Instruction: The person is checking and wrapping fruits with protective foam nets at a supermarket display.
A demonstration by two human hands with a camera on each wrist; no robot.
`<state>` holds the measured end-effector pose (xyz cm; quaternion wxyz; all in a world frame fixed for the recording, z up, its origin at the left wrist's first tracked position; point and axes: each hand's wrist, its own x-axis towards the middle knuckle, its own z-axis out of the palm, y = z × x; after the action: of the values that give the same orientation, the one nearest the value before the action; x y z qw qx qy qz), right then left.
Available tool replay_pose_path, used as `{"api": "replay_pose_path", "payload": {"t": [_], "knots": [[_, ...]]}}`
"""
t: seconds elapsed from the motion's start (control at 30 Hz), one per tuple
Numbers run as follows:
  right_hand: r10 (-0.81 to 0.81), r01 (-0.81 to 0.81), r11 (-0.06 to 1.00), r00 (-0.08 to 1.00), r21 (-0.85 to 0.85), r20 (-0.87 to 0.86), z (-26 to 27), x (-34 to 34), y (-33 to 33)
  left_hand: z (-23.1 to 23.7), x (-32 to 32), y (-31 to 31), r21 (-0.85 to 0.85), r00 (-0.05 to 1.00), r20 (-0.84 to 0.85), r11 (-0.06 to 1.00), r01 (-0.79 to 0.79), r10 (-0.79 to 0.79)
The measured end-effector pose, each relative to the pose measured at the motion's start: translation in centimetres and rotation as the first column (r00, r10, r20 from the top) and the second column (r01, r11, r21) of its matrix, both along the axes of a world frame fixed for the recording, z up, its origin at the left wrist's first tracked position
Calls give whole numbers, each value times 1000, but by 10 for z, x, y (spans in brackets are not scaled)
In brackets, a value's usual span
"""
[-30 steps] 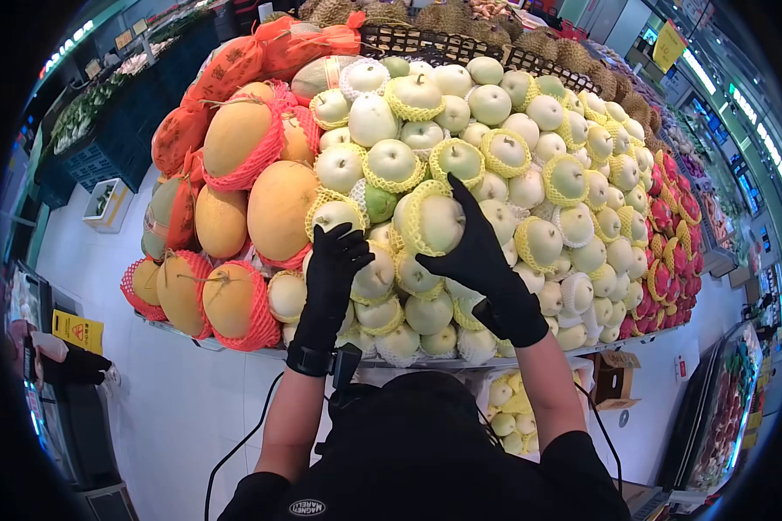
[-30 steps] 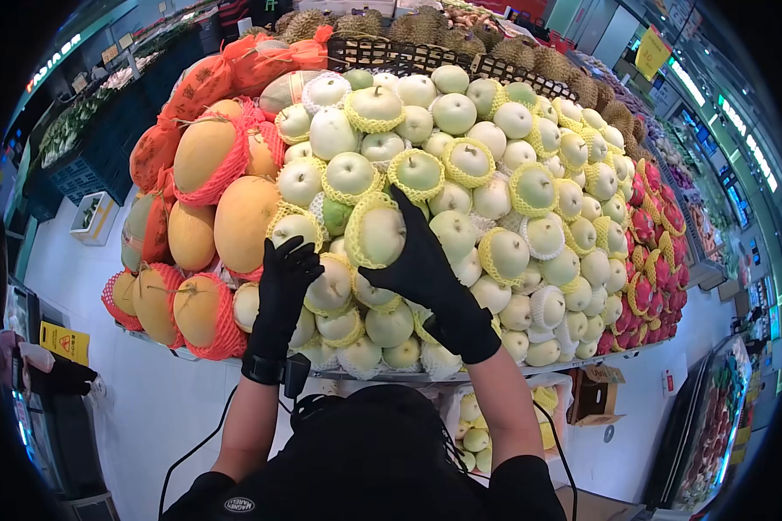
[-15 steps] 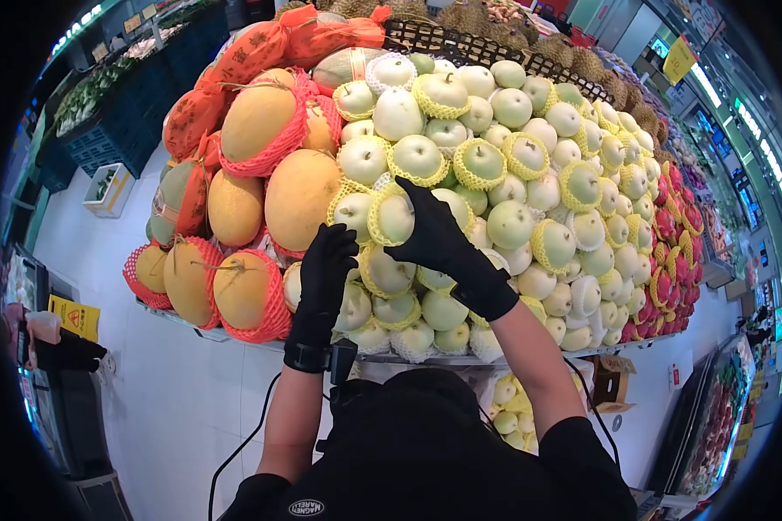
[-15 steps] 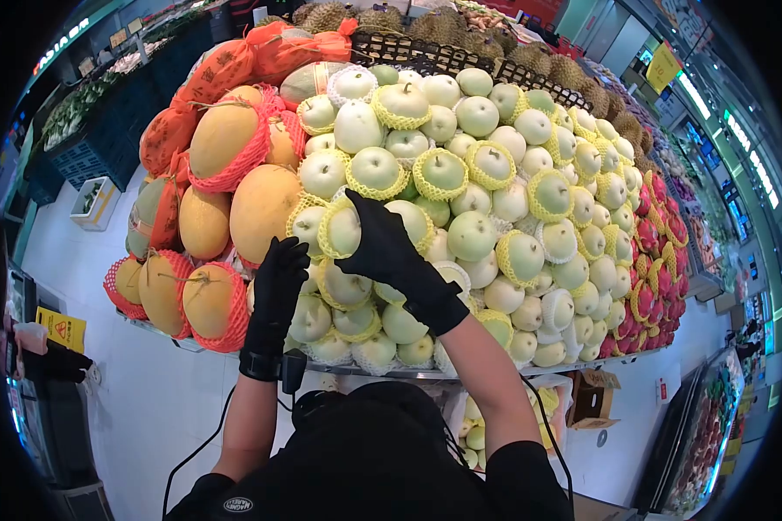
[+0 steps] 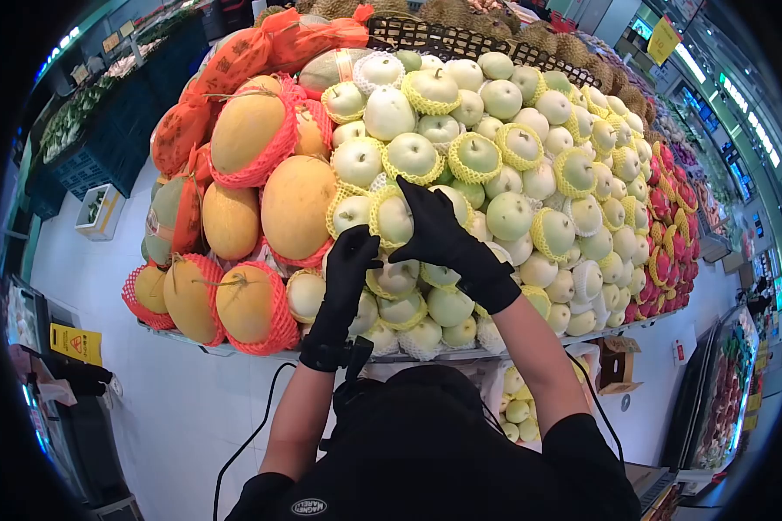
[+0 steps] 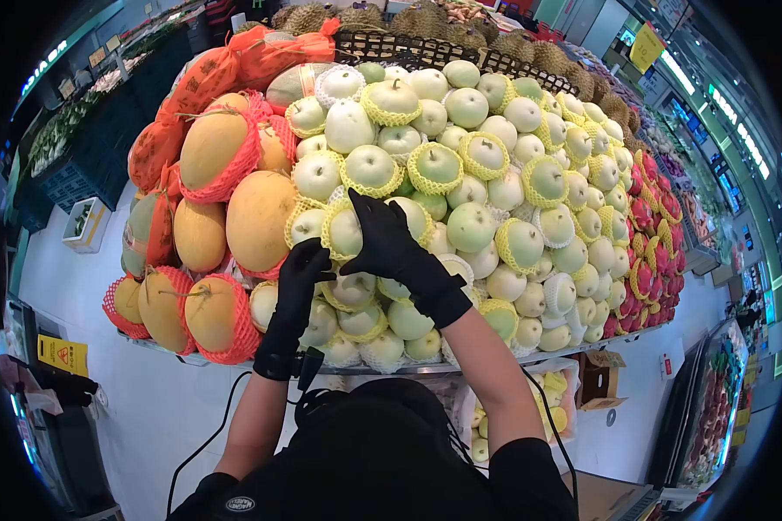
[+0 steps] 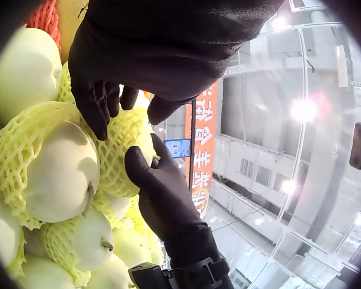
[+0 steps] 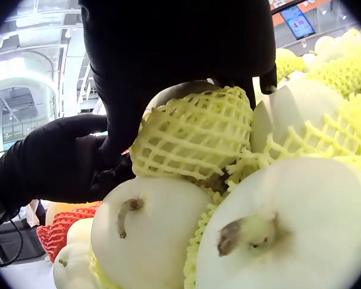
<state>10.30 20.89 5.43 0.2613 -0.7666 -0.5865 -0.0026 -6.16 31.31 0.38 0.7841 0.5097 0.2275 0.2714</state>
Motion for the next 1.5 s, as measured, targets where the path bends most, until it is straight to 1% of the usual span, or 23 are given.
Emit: {"api": "replay_pose_path", "payload": {"t": [0.1, 0.2, 0.3, 0.37, 0.43, 0.47, 0.57, 0.6, 0.67, 0.7, 0.77, 0.87, 0.9, 0.97, 1.03, 1.07, 1.1, 1.17, 1.23, 1.27, 1.37, 1.4, 1.5], "knots": [[-38, 38, 999, 999, -15, -20, 11, -3, -6, -2, 2, 2, 67, 999, 3, 997, -36, 35], [-43, 43, 999, 999, 3, -23, 13, -5, -6, -6, 5, 1, 339, 987, -48, 932, -127, 151], [-24, 24, 999, 1000, 21, -19, 7, -10, 0, -4, 5, -6, 392, 988, -7, 909, -139, 154], [-4, 4, 1000, 1000, 29, -26, 4, -13, 3, 0, 6, -10, 386, 994, 22, 916, -106, 106], [-28, 28, 1000, 999, 12, 38, 7, -17, 4, -1, 2, -11, 376, 998, 54, 925, -59, 42], [-39, 39, 999, 997, 5, 70, 10, -18, 5, -5, 3, -11, 419, 997, 52, 905, -68, 50], [-42, 44, 999, 996, -25, 74, 16, -20, 5, -9, 1, -9, 376, 1000, 22, 926, -21, 14], [-48, 52, 998, 995, -43, 92, 17, -22, 5, -2, -2, -11, 356, 1000, -29, 934, 12, -1], [-64, 74, 994, 990, -78, 129, 22, -25, 5, -7, 3, -12, 367, 1000, 0, 930, -5, 5], [-40, 46, 998, 993, -52, 107, 18, -22, 6, -7, 5, -12, 374, 1000, 20, 927, -16, 10], [14, -14, 1000, 998, 2, 68, 5, -12, 8, -4, 4, -8, 377, 1000, -26, 926, 20, -11], [86, -83, 996, 991, 34, -104, 8, -7, 5, 12, -5, -7, 421, 992, -125, 906, 46, 8], [91, -83, 994, 988, 73, -123, 12, -9, 2, 16, -7, -7, 443, 987, -162, 895, 55, 20], [96, -72, 986, 982, 148, -165, 20, -13, -8, 9, -6, -3, 449, 988, -148, 893, 31, 40], [7, 37, 989, 957, 144, -290, 24, -13, -20, 1, -7, 2, 447, 992, -111, 894, 4, 51], [-63, 100, 989, 953, 112, -298, 27, -13, -28, -1, -7, 6, 444, 995, -80, 896, -12, 53], [-92, 136, 983, 947, 126, -306, 27, -11, -34, -3, -6, 10, 441, 997, -47, 897, -29, 56], [-214, 269, 956, 910, 115, -354, 22, -11, -45, -12, -2, 17, 422, 997, 33, 903, -79, 72], [-226, 285, 949, 914, 137, -336, 20, -16, -52, -10, -2, 22, 407, 993, 80, 906, -115, 90], [-231, 292, 945, 917, 150, -326, 19, -19, -54, -8, -3, 25, 420, 992, 70, 899, -125, 105], [-224, 292, 946, 902, 138, -369, 14, -26, -53, -2, -7, 33, 270, 987, 143, 957, -107, 70], [-210, 276, 951, 908, 140, -363, 10, -28, -52, -1, -7, 35, 268, 983, 164, 956, -123, 80], [-200, 295, 944, 866, 145, -459, 2, -36, -51, -2, -9, 34, 282, 978, 187, 948, -147, 95]]}}
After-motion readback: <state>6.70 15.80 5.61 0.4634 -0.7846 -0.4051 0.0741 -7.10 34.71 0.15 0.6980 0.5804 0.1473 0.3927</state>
